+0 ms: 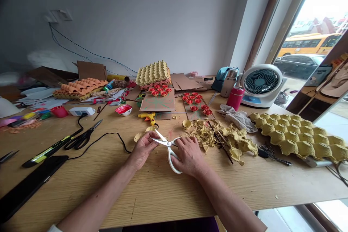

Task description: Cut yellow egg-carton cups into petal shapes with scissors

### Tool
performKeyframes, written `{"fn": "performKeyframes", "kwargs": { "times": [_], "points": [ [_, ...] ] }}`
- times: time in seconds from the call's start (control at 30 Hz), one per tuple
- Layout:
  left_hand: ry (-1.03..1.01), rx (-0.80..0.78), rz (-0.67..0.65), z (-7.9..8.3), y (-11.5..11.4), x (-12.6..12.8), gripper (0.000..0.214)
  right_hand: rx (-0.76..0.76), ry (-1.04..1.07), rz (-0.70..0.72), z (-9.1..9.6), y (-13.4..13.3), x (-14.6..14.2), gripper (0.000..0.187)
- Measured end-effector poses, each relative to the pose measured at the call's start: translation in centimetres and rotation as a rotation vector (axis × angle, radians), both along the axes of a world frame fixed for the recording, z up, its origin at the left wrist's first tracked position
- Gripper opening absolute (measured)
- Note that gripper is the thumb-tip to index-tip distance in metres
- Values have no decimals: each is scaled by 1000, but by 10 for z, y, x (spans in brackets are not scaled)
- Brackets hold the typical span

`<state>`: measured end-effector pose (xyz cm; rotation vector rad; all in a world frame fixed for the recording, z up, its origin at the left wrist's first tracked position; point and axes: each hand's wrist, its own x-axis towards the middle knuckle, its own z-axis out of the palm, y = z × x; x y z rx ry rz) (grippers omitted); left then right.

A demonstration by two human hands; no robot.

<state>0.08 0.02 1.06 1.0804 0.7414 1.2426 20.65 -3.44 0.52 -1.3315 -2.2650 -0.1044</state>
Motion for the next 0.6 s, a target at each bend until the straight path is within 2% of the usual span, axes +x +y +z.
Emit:
{"fn": "performKeyframes", "kwargs": {
  "times": [0.3, 0.6],
  "points": [
    [-2, 13, -30, -1, -1, 1, 35, 27, -20, 10, 0, -1, 1, 26],
    [0, 29, -57, 0, -3, -1, 33, 2, 37, 74, -1, -2, 1, 20]
  ]
}}
